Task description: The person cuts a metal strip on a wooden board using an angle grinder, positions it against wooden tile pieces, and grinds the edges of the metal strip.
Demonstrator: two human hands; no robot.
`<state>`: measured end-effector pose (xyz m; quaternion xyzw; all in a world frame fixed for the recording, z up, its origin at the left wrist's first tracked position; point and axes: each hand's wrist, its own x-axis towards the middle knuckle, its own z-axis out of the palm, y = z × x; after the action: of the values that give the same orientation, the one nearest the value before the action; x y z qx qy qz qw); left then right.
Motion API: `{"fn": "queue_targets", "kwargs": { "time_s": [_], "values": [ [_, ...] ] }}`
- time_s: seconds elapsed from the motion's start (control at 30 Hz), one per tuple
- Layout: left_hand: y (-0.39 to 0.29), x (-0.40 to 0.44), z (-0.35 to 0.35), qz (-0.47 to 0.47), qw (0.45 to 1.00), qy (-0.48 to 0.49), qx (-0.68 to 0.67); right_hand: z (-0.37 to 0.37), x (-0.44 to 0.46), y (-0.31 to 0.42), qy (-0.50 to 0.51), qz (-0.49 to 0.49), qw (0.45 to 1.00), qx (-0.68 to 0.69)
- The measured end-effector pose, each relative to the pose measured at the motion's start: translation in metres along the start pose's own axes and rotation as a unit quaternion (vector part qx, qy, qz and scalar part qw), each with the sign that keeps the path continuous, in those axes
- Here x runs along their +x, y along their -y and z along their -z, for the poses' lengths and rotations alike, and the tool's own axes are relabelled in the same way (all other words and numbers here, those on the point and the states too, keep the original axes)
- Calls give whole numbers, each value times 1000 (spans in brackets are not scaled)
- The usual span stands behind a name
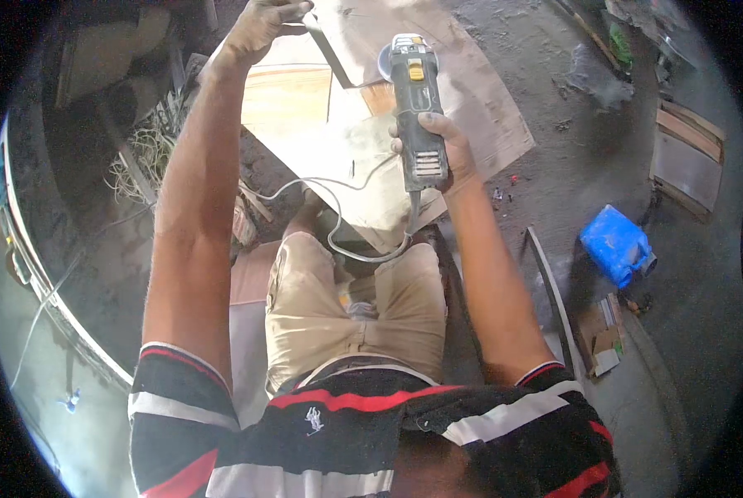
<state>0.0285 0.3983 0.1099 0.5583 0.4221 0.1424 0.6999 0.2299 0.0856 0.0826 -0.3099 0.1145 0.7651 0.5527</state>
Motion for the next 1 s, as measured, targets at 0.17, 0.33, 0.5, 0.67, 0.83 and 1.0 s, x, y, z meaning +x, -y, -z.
{"fn": "queue_targets", "kwargs": {
  "time_s": [0.17,0.33,0.5,0.67,0.83,1.0],
  "values": [
    [6,-31,-32,-37,993,-46,103,3,15,-6,-3,-36,999,3],
    [10,-58,-64,-82,993,-74,46,7,21,-6,-21,-78,997,-7],
    [21,-67,-68,-61,994,-65,62,13,23,-8,-32,-93,995,-15],
    [25,-63,-68,-54,996,-62,44,14,24,-7,-58,-109,990,-64],
    [22,-64,-72,-64,995,-64,52,18,25,-10,-40,-124,990,-51],
    [19,-65,-73,-51,996,-63,48,21,25,-13,-56,-133,988,-56]
  ]
}}
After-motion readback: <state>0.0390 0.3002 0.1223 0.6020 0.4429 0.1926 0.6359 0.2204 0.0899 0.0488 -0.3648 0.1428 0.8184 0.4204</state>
